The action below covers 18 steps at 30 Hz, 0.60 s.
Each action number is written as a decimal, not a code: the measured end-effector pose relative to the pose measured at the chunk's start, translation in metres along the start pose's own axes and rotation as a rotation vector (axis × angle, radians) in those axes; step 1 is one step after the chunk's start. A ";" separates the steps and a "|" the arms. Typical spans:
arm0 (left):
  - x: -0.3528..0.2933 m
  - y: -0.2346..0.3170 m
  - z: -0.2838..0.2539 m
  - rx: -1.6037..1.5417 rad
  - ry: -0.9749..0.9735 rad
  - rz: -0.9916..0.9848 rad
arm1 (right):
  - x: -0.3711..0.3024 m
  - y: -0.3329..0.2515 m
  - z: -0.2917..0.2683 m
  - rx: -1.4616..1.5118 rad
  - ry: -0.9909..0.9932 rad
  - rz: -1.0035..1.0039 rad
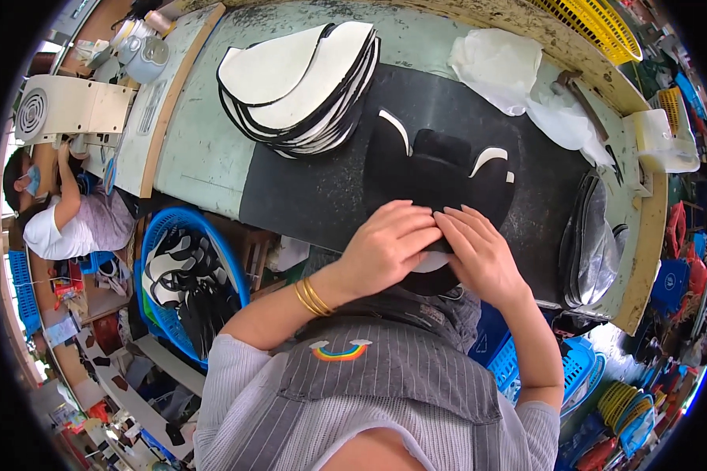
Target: Aligning and layering fabric and leather components for shoe uppers at a manufacturing station.
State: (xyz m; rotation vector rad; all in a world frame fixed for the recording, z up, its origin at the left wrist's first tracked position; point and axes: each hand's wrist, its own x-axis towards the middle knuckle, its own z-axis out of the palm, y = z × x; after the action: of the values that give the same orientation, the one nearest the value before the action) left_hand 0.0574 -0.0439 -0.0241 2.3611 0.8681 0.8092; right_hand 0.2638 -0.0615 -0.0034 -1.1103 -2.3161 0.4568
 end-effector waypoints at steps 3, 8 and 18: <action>0.003 -0.020 -0.021 -0.019 -0.038 -0.092 | 0.000 0.019 0.000 0.097 -0.013 -0.011; -0.001 -0.050 -0.030 0.081 -0.211 0.032 | -0.012 0.016 0.003 0.065 -0.079 -0.054; -0.004 -0.055 -0.036 -0.049 -0.387 0.094 | -0.021 0.020 0.008 0.001 -0.094 -0.119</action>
State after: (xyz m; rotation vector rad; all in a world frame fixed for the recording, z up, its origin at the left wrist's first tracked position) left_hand 0.0084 -0.0005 -0.0340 2.4143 0.5723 0.3800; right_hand 0.2822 -0.0665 -0.0266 -0.9629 -2.4470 0.4733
